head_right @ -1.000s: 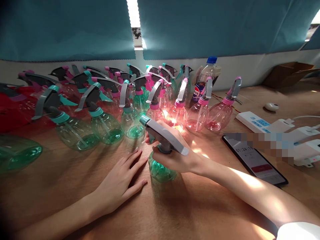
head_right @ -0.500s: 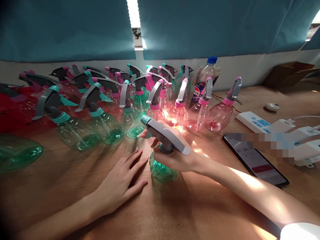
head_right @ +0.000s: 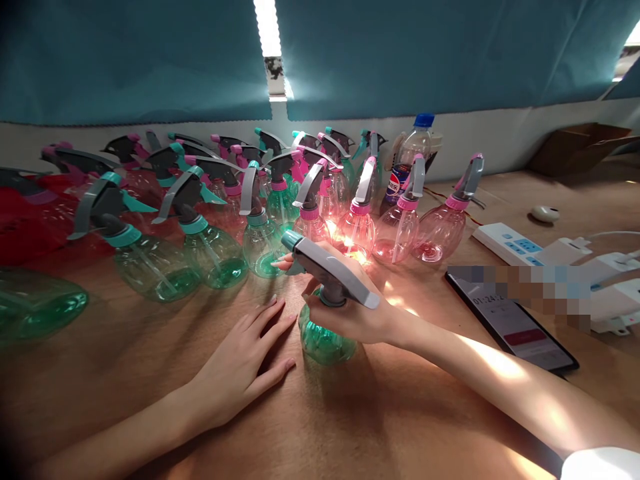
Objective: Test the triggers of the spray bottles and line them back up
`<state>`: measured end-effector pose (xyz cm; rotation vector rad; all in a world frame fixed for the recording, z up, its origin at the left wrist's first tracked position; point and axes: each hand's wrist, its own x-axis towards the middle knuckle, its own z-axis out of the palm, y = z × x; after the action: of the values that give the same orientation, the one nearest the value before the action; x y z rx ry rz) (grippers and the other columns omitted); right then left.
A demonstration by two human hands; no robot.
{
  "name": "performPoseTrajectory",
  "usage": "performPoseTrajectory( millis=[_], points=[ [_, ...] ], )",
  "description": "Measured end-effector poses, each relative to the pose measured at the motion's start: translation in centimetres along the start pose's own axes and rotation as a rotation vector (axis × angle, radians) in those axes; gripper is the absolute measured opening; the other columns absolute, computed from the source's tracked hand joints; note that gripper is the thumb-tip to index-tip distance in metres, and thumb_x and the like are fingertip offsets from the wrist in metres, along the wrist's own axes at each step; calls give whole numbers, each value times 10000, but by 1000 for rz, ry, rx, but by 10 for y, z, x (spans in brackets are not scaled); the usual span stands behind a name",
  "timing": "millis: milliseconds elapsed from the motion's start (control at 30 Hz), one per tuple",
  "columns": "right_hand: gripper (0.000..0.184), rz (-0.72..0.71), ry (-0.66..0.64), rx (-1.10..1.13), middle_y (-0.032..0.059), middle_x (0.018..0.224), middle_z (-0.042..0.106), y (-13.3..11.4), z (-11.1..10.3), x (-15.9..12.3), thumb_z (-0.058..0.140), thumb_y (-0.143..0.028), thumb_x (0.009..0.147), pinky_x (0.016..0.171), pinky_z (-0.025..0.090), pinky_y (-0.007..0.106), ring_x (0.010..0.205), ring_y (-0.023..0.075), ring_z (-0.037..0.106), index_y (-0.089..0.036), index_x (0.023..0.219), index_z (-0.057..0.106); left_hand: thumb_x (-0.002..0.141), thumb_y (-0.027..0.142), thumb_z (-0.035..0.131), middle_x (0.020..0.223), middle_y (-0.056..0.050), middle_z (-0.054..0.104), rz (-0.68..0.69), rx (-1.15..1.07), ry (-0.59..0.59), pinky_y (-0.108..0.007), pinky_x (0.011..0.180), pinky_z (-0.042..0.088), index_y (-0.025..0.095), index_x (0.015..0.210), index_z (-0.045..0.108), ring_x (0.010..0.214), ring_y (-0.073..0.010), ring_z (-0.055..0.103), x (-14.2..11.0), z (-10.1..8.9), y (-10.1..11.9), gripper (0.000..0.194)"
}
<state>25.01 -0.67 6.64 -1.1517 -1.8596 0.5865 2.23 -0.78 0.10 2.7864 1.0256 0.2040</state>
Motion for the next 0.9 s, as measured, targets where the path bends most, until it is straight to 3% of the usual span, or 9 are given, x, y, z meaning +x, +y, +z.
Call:
performPoseTrajectory(
  millis=[267,567,900],
  points=[
    [518,29,4,18,38,932,705,-1,0,0,528,-167,691,655,555,299,771,192,665,-258,1198,587,958,461,476,1493,-183,368,2,-14,10,-549,1065,365,147,1421,429,1347,-361,362,0,0,0,561],
    [501,-24,7,73,37,959,701,-4,0,2,514,-121,676,656,569,304,919,216,667,-270,1145,607,957,469,479,1499,-165,365,-2,-21,19,-536,1073,358,177,1420,422,1353,-348,357,-1,0,0,549],
    [495,-15,11,78,51,991,694,-4,1,2,520,-115,670,689,574,301,945,216,666,-255,1135,615,964,471,465,1491,-174,370,-5,-18,17,-535,1072,355,167,1426,415,1351,-347,353,-1,1,-1,556]
  ],
)
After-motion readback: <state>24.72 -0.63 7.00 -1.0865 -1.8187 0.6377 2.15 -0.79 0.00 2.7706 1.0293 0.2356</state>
